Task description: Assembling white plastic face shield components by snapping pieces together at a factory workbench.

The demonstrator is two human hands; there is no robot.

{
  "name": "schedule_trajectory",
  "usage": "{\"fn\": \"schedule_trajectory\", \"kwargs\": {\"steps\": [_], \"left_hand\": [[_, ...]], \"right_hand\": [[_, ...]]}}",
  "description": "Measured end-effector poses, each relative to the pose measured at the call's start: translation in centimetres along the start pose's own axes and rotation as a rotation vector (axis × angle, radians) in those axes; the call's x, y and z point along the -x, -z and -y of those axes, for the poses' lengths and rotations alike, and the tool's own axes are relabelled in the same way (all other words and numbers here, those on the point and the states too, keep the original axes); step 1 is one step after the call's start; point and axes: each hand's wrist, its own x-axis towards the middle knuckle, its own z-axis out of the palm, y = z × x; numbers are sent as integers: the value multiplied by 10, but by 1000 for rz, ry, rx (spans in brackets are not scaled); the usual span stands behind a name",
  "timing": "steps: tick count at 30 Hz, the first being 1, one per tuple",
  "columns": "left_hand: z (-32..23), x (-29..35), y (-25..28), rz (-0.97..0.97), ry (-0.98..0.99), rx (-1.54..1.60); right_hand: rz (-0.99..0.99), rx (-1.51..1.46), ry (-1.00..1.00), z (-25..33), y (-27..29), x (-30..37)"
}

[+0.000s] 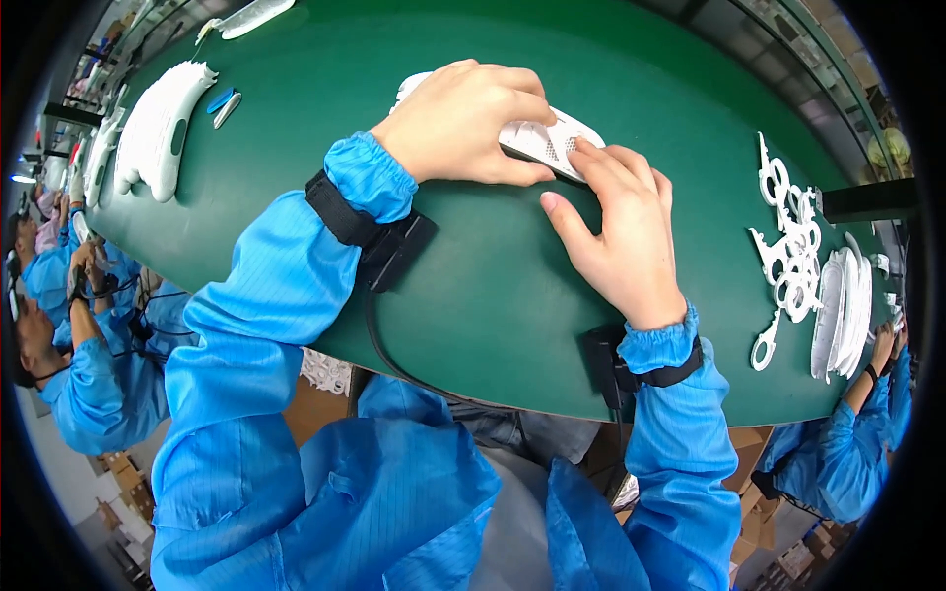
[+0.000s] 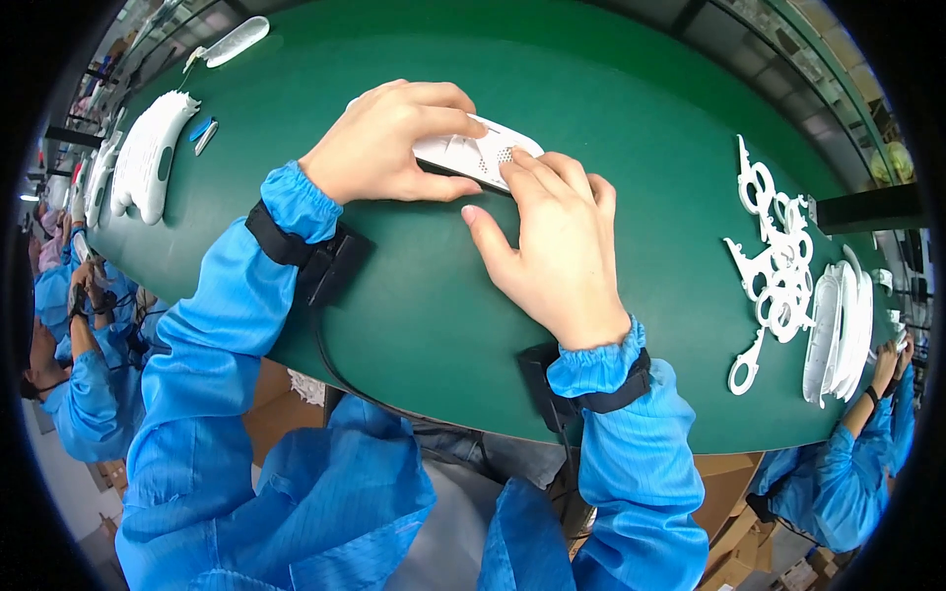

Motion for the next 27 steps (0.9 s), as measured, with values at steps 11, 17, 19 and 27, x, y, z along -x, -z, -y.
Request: {"fn": "schedule_trajectory", "kwargs": {"steps": [11,17,19,27], "left_hand": [[3,3,-8,-31,-138,-150],[6,6,-4,-185,-220,-136],[10,12,8,-303,-166,-121],[40,19,-29,-550,462,177]], "right_hand": [[144,61,-28,14,3,12],[129,137,19,7,-4,10],[96,163,-24,0,-9,6],[-44,406,-459,-146,-14,-48]]}}
